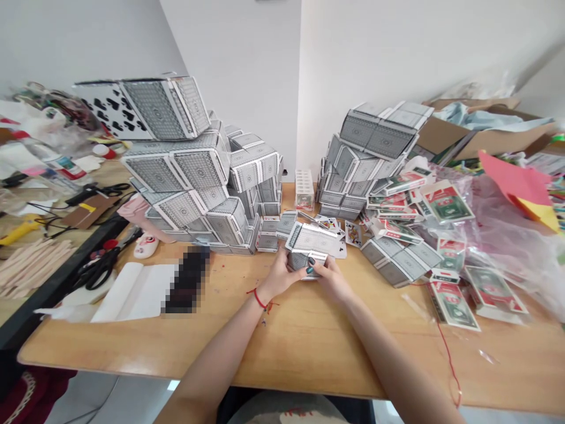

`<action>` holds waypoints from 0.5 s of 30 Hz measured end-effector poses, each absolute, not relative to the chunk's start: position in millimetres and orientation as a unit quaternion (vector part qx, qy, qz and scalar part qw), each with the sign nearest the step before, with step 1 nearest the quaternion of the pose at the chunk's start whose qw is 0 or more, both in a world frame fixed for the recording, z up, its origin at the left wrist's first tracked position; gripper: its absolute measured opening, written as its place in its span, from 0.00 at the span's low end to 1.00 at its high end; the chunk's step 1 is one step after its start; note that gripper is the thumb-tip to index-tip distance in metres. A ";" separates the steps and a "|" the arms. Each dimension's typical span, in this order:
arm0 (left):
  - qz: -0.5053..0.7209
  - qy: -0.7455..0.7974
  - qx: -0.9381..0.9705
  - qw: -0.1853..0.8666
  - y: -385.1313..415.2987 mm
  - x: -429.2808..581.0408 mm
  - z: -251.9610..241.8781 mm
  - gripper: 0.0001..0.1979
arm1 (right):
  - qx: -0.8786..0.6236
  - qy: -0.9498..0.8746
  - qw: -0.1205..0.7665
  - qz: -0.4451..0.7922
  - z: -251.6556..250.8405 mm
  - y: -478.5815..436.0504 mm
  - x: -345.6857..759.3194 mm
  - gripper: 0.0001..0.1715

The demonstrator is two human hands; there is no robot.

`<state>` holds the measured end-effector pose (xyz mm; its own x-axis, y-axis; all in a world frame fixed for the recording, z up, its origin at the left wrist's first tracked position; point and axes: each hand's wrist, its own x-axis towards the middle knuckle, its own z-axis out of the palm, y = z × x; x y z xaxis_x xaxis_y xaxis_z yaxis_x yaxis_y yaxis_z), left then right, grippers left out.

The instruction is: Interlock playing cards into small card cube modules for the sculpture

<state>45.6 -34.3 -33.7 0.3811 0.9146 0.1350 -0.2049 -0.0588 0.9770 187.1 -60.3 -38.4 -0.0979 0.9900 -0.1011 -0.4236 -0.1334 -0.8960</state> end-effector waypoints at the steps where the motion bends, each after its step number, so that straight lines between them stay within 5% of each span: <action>1: 0.456 0.317 0.565 0.611 -34.3 45.6 -32.8 0.30 | -0.385 -0.361 0.552 0.646 -37.2 -60.5 187.1 0.27; 5: 0.442 0.336 0.572 0.604 -33.7 46.0 -30.1 0.22 | -0.387 -0.361 0.559 0.638 -33.9 -60.1 188.8 0.25; 15: 0.473 0.317 0.533 0.625 -34.5 47.0 -26.1 0.24 | -0.403 -0.372 0.550 0.631 -29.1 -57.2 196.1 0.27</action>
